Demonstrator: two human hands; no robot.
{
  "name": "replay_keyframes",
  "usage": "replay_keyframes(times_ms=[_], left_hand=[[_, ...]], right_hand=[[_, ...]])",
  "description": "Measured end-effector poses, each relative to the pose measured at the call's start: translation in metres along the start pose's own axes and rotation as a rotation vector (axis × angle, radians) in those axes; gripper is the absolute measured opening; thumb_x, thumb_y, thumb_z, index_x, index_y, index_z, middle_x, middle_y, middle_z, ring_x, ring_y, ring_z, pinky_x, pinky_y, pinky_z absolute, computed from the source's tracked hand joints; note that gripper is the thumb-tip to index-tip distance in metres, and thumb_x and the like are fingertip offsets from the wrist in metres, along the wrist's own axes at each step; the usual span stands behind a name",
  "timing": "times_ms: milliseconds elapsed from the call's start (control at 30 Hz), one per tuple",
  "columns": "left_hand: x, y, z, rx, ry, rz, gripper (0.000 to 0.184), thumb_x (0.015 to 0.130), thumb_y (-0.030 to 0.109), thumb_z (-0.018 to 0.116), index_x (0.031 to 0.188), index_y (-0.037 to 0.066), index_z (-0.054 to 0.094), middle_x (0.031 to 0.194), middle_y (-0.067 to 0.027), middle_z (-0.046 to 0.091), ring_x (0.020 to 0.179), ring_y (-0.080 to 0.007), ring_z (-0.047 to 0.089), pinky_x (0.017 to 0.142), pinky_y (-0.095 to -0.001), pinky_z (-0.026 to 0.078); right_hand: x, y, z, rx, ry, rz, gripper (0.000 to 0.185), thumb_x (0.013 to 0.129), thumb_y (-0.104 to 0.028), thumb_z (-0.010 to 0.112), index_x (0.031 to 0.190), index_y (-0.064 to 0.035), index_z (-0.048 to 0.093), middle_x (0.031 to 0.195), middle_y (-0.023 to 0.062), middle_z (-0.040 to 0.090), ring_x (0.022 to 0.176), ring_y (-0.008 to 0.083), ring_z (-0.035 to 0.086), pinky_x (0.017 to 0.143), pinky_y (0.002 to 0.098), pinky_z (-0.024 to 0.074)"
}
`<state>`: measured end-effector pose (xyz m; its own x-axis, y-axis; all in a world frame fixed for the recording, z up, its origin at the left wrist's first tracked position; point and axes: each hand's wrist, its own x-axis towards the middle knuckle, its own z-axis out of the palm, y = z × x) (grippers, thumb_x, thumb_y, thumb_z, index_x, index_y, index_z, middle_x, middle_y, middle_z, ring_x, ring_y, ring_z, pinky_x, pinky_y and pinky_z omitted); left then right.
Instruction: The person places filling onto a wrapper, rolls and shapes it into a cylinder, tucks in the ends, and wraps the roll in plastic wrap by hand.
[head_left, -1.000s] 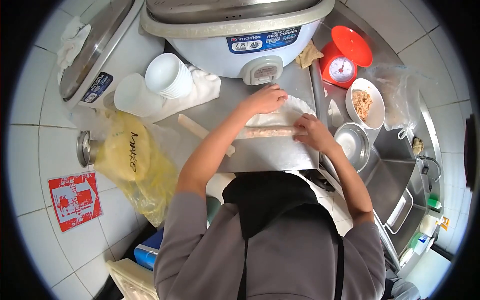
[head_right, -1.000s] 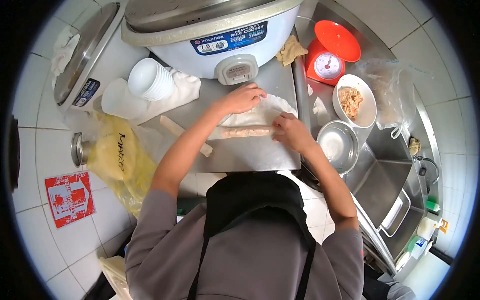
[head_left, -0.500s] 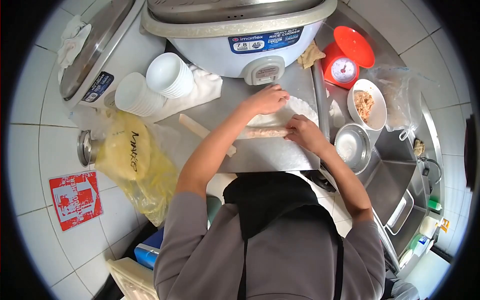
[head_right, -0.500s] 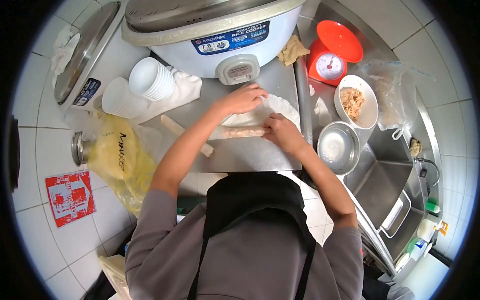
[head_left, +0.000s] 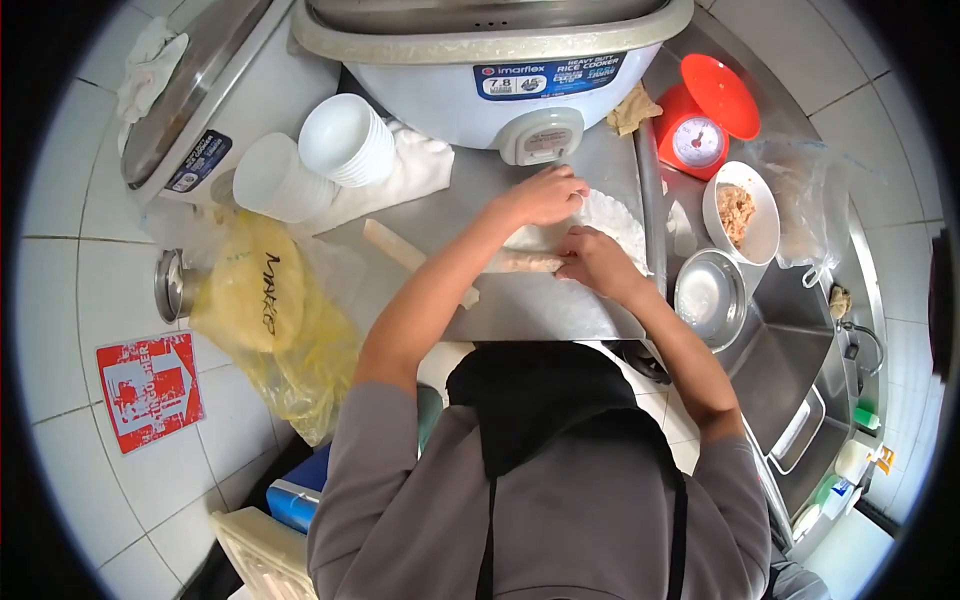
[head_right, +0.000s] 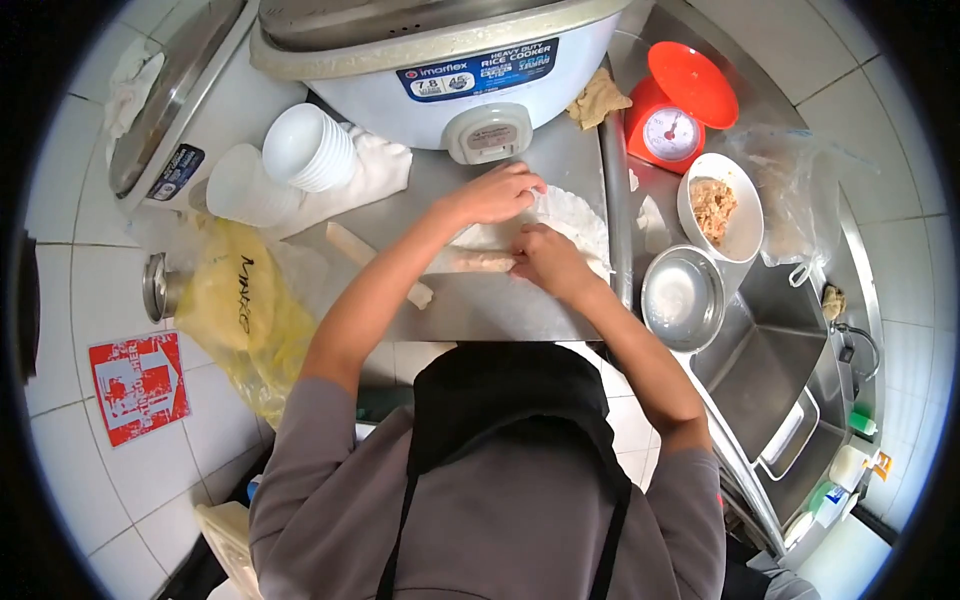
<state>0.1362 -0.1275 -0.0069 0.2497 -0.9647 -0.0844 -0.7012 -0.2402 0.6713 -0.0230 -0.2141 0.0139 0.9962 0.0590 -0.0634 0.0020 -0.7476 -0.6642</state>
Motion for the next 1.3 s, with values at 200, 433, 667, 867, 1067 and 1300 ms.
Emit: replay_keyframes(times_ms=[200,433,667,867,1067,1300], left_hand=[[0.003,-0.004,0.002,-0.009,-0.005,0.000,0.032,0.087,0.016,0.042,0.114,0.008,0.058,0.113,-0.0136,0.051,0.113,-0.0298,0.048,0.097,-0.0383,0.038],[0.003,-0.002,0.002,-0.052,-0.010,-0.020,0.031,0.088,0.016,0.042,0.112,0.008,0.059,0.111,-0.0144,0.051,0.110,-0.0304,0.048,0.096,-0.0383,0.038],[0.003,-0.004,0.003,-0.057,-0.004,-0.001,0.031,0.088,0.016,0.042,0.113,0.009,0.059,0.110,-0.0143,0.051,0.111,-0.0306,0.048,0.097,-0.0384,0.038],[0.004,-0.007,0.003,-0.029,-0.001,0.011,0.032,0.088,0.016,0.040,0.113,0.008,0.058,0.111,-0.0144,0.051,0.111,-0.0308,0.048,0.097,-0.0388,0.038],[0.004,-0.004,0.000,-0.047,-0.017,0.001,0.032,0.088,0.016,0.040,0.113,0.008,0.058,0.111,-0.0147,0.051,0.110,-0.0309,0.049,0.096,-0.0385,0.038],[0.005,-0.004,-0.002,-0.045,-0.032,-0.005,0.031,0.088,0.016,0.040,0.113,0.008,0.058,0.111,-0.0146,0.051,0.110,-0.0308,0.049,0.096,-0.0377,0.038]], right_hand=[[0.015,-0.003,0.003,0.026,-0.114,-0.001,0.022,0.062,-0.011,0.076,0.080,-0.0016,0.066,0.079,0.0140,0.063,0.081,0.0314,0.061,0.073,0.0409,0.0484],[0.023,-0.013,0.011,0.012,-0.130,0.017,0.020,0.063,-0.009,0.075,0.079,-0.0004,0.067,0.078,0.0156,0.064,0.079,0.0323,0.061,0.072,0.0410,0.0485],[0.026,-0.015,0.025,-0.047,-0.097,-0.030,0.019,0.063,-0.008,0.076,0.077,-0.0007,0.066,0.082,0.0160,0.062,0.084,0.0323,0.060,0.074,0.0422,0.0488],[0.030,-0.019,0.038,-0.054,-0.064,-0.071,0.024,0.064,-0.011,0.075,0.083,-0.0008,0.064,0.085,0.0139,0.059,0.083,0.0328,0.058,0.073,0.0422,0.0469],[0.040,-0.029,0.038,0.050,-0.104,-0.015,0.025,0.064,-0.009,0.075,0.086,0.0001,0.067,0.083,0.0176,0.065,0.085,0.0335,0.062,0.077,0.0418,0.0495],[0.048,-0.027,0.046,0.107,-0.159,0.026,0.025,0.065,-0.012,0.075,0.086,-0.0011,0.068,0.085,0.0171,0.066,0.085,0.0323,0.063,0.079,0.0416,0.0496]])
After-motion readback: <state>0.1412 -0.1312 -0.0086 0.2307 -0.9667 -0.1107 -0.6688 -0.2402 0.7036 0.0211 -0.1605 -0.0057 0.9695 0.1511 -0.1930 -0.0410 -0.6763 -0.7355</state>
